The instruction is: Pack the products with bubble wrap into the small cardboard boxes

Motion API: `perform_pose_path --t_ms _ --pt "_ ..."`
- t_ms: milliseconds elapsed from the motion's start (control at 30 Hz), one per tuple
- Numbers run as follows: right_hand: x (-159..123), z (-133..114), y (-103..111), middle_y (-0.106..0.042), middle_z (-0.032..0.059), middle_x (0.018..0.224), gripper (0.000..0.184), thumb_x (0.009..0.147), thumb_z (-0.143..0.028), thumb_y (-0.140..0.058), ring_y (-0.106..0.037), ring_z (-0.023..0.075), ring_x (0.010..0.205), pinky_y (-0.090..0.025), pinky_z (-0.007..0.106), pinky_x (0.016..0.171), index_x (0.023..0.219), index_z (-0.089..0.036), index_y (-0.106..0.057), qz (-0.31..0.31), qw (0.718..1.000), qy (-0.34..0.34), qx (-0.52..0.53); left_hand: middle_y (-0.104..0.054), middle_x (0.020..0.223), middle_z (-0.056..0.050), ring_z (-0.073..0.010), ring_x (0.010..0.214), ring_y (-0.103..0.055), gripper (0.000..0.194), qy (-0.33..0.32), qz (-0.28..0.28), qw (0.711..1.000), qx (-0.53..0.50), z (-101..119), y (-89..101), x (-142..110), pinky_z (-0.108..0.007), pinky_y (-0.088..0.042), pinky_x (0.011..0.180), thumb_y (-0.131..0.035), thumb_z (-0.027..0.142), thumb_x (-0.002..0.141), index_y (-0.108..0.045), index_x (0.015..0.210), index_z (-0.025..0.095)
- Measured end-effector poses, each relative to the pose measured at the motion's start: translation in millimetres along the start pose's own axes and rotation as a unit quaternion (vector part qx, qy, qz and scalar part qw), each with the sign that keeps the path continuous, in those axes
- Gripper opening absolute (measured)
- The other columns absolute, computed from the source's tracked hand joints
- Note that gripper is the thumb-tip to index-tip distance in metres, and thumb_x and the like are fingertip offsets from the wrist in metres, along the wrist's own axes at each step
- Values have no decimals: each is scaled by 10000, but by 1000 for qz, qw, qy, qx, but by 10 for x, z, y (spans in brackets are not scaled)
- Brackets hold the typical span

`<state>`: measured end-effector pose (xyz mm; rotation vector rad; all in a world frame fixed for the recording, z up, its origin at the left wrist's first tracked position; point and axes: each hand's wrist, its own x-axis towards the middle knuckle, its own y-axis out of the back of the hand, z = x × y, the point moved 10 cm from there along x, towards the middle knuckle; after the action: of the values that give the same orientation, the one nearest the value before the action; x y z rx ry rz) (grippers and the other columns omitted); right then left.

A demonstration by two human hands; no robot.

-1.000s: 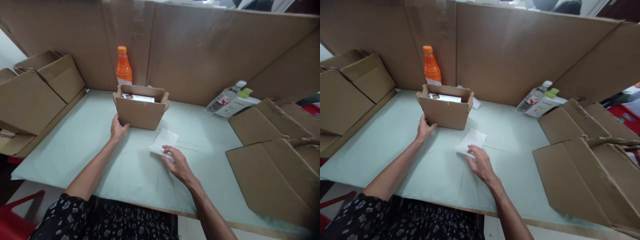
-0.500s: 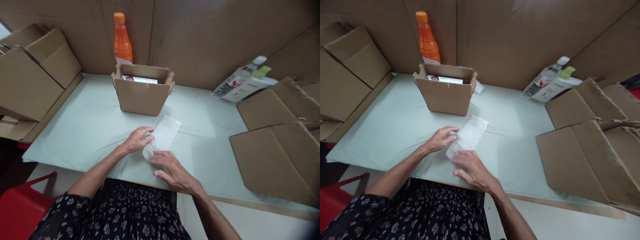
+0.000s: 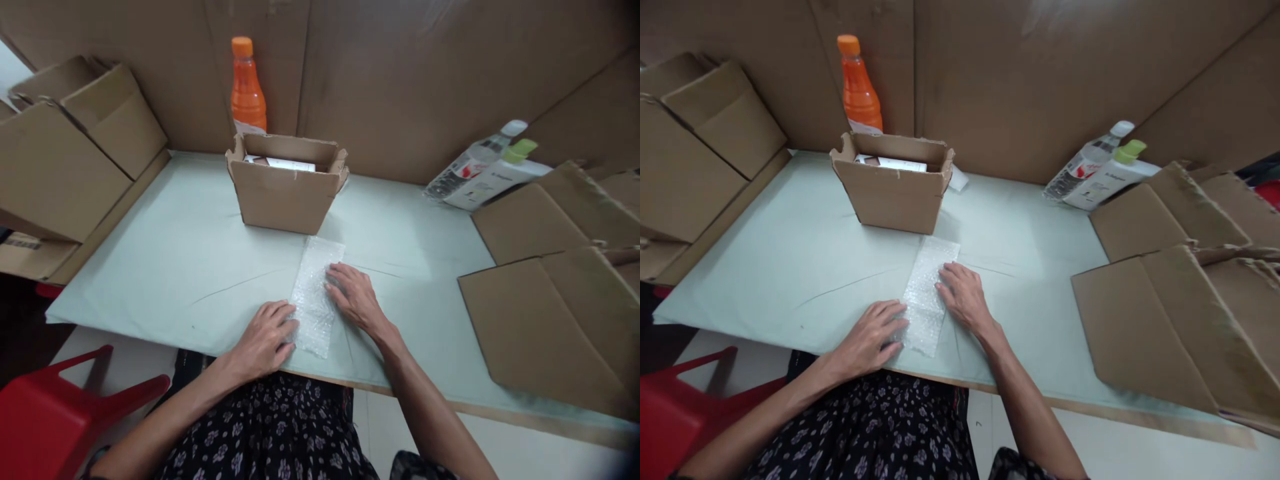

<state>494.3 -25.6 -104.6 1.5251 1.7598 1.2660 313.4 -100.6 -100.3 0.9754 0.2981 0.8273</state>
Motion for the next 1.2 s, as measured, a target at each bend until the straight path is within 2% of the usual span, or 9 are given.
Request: perform_pose_path --t_ms 133,233,333,500,633,733,833,1033,1200 --pt "-504 -157 201 -627 112 1418 388 946 -351 -597 -551 321 1348 -451 568 1077 1316 -249 -652 -12 999 39 26 -554 1478 -133 -339 1416 -441 465 -4 -21 999 -28 22 90 -136 -582 -428 1128 -693 205 823 -612 1281 224" --pt "-930 -404 129 -556 110 1501 559 905 -377 -654 -502 328 1398 -461 570 1077 1447 -282 -553 -72 994 66 43 -495 1546 -121 -338 1477 -374 566 -34 -64 997 -42 70 7 -183 -601 -386 1162 -710 212 803 -566 1349 247" --pt "-1129 -642 -3 -574 118 1482 480 902 -279 -649 -521 334 1380 -498 552 1039 1381 -272 -615 -62 996 62 26 -514 1528 -120 -332 1479 -377 622 -56 -90 993 -53 107 -105 -180 -606 -351 1184 -699 208 801 -526 1396 253" --pt "-1045 -750 -2 -752 88 1171 240 981 -161 -532 -694 276 1113 -562 479 910 1087 -257 -724 60 997 16 39 -587 1440 -107 -308 1393 -481 692 -56 -64 993 -78 123 -74 -132 -559 -404 1156 -689 195 818 -449 1464 265" --pt "-966 -607 27 -770 55 943 198 1020 -272 -508 -725 236 884 -592 404 786 1017 -260 -706 73 989 -51 117 -705 1220 -94 -254 1125 -647 475 13 18 993 -118 -9 33 -82 -472 -539 987 -560 167 919 -531 1388 236" --pt "-1000 -548 167 -762 73 997 179 1003 -290 -537 -718 250 916 -585 411 798 1103 -249 -680 125 984 -78 105 -740 1090 -98 -231 948 -682 404 76 72 986 -130 -177 38 -1 -425 -573 883 -541 182 936 -580 1338 182" --pt "-1067 -645 312 -744 91 1075 227 981 -230 -565 -700 267 996 -553 445 851 1194 -252 -640 181 981 -49 50 -745 1080 -103 -237 918 -680 427 86 88 988 -89 -252 -1 135 -426 -570 877 -579 196 910 -591 1337 175" --pt "-958 -862 -17 -695 113 1298 312 948 -206 -612 -615 321 1223 -500 497 949 1256 -236 -653 72 996 44 -13 -716 1060 -97 -249 971 -660 408 54 109 992 -11 -213 66 272 -420 -557 883 -594 222 915 -596 1322 202" --pt "-827 -823 -85 -754 71 1175 271 1002 -129 -515 -670 254 1127 -493 445 922 1169 -243 -695 70 996 58 11 -665 1253 -140 -282 1167 -607 394 -24 137 989 -45 -11 267 61 -470 -515 990 -624 236 908 -608 1298 184"
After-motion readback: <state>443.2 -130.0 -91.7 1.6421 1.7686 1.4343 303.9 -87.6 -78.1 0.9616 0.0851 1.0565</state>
